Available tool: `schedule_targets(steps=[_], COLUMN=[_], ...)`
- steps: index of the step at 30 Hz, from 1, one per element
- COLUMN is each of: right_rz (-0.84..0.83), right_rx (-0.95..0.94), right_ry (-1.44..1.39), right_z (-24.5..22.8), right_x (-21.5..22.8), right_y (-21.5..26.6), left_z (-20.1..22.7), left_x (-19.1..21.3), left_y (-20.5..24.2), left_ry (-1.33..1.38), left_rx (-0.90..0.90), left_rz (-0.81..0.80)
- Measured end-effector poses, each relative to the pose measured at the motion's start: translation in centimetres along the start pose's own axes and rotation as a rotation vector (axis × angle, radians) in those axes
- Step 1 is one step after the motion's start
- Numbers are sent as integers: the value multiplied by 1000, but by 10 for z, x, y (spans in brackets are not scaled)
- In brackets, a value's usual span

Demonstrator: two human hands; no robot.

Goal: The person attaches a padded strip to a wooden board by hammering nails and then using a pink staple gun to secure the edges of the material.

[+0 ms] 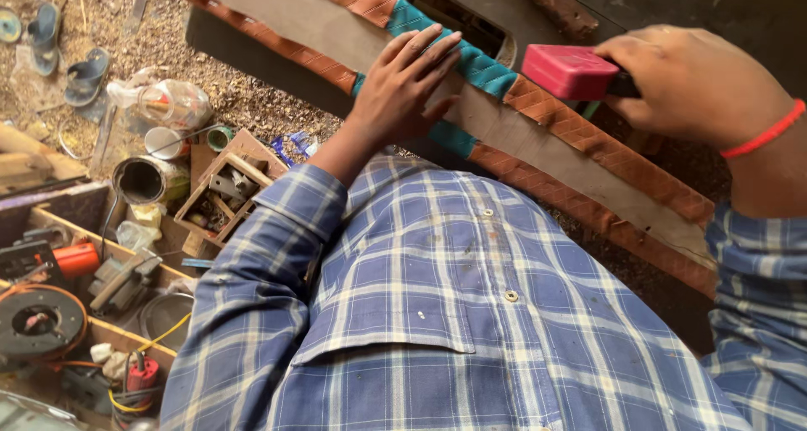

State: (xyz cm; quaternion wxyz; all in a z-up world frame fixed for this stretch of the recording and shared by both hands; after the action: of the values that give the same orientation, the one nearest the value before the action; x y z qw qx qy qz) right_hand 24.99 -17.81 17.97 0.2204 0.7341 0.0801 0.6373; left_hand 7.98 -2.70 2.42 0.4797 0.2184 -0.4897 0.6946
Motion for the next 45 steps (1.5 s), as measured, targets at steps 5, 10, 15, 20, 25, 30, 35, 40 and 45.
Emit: schedule_targets(steps=[5,10,15,20,25,30,35,40,45], right_rz=[-240,-401,-322,-546,-698,-818,-820,-846,-919], right_rx=[56,170,377,230,155,140,188,246,261], right_ry=[63,150,282,361,536,620,641,666,617], right_z=[-8,-9,-21,-23,-34,-39,-40,-37,-16], right_x=[-20,-43,-46,-49,-44,-43,-42,-49,-70], right_y=[-60,-116,-148,-165,-176,-187,-192,-196,-199], left_z=[-9,-13,-16,-17,-20,-21,-23,-24,-24], left_x=[7,4,0,-4,-4,-4,-6,-6,-9], left_y=[17,28,34,39,41,44,45,45,48], left_ry=[93,86,104,91,98,108,133,131,102], left_rx=[1,10,25,21,28,37,34,43,-2], left_rz=[20,106,153,198,233,254,261,279,244])
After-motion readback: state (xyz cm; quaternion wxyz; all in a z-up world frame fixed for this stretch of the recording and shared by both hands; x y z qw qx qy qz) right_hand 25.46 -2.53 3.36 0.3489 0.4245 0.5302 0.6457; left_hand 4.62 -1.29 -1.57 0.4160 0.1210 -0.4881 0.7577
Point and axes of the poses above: each hand's wrist, its own y-axis away from the middle knuckle, its own x-axis out of the back of the hand, z = x × y, the point moved 7 cm from there along -y, towards the middle knuckle, and after that the axes turned 4 degrees about -y, right-handed, at the moved point
